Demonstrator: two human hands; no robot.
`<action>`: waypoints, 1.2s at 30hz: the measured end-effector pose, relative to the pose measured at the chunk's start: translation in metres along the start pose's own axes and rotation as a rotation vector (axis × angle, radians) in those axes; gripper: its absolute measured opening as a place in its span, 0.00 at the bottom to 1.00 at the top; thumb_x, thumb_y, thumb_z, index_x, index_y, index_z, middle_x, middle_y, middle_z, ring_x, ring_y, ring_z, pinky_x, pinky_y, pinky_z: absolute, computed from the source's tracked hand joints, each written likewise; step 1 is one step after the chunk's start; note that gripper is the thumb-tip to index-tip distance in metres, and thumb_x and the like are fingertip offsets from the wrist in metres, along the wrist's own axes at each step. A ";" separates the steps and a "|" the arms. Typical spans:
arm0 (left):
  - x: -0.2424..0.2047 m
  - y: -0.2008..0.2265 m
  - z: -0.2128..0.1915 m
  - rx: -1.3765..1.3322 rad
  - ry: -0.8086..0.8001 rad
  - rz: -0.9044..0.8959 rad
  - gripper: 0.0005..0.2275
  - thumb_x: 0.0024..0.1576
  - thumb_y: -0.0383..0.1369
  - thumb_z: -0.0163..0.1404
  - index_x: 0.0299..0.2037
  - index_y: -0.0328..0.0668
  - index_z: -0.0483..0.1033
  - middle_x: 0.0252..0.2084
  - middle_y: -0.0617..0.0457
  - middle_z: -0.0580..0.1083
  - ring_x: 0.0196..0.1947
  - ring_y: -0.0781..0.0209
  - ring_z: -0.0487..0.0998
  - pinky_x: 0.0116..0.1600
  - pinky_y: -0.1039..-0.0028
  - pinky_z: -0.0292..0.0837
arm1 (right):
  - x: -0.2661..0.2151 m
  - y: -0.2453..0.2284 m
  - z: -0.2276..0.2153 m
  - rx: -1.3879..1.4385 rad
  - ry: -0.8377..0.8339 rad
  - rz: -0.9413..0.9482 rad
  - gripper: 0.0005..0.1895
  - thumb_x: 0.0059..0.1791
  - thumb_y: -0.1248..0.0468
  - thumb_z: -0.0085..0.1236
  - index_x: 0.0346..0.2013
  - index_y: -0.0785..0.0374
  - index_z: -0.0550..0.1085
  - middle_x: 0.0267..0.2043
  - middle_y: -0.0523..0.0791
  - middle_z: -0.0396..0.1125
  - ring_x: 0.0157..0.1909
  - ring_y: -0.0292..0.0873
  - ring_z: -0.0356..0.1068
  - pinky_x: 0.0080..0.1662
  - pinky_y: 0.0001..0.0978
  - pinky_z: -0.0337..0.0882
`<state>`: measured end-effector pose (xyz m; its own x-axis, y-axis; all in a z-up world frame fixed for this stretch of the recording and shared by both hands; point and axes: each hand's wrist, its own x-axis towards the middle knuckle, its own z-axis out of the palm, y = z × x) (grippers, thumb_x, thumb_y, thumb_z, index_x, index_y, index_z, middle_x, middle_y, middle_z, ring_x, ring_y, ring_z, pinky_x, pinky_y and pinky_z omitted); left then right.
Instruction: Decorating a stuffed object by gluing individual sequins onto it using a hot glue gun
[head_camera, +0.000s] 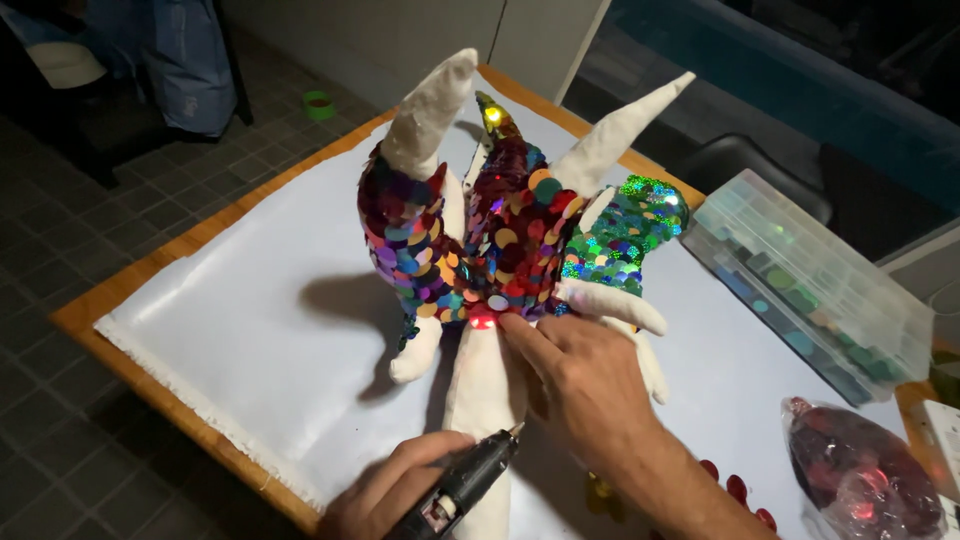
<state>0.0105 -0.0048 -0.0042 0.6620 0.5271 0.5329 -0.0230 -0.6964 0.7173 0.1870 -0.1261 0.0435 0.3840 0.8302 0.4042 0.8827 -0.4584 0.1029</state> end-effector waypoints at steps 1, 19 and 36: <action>0.000 -0.003 -0.002 0.001 0.000 0.003 0.07 0.47 0.35 0.47 0.22 0.58 0.78 0.40 0.77 0.84 0.24 0.74 0.81 0.23 0.77 0.71 | -0.002 0.000 -0.001 0.000 0.003 0.002 0.23 0.41 0.73 0.61 0.52 0.61 0.76 0.20 0.41 0.65 0.20 0.41 0.63 0.25 0.39 0.68; -0.010 -0.022 -0.004 -0.147 -0.189 0.062 0.33 0.57 0.67 0.27 0.32 0.53 0.80 0.50 0.71 0.82 0.23 0.72 0.85 0.21 0.77 0.74 | -0.021 -0.022 -0.008 0.131 -0.035 0.109 0.23 0.53 0.61 0.47 0.63 0.61 0.64 0.15 0.46 0.63 0.12 0.49 0.59 0.20 0.49 0.53; -0.002 -0.040 -0.027 -0.406 -0.595 -0.649 0.26 0.47 0.35 0.49 0.56 0.57 0.90 0.22 0.45 0.78 0.24 0.55 0.77 0.35 0.73 0.68 | -0.153 0.047 -0.082 0.242 -0.171 0.841 0.07 0.46 0.57 0.60 0.35 0.50 0.84 0.37 0.34 0.82 0.37 0.35 0.81 0.45 0.29 0.75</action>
<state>-0.0101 0.0351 -0.0224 0.9054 0.3389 -0.2556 0.2974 -0.0770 0.9516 0.1475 -0.3010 0.0609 0.9486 0.2942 0.1166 0.3163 -0.8738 -0.3693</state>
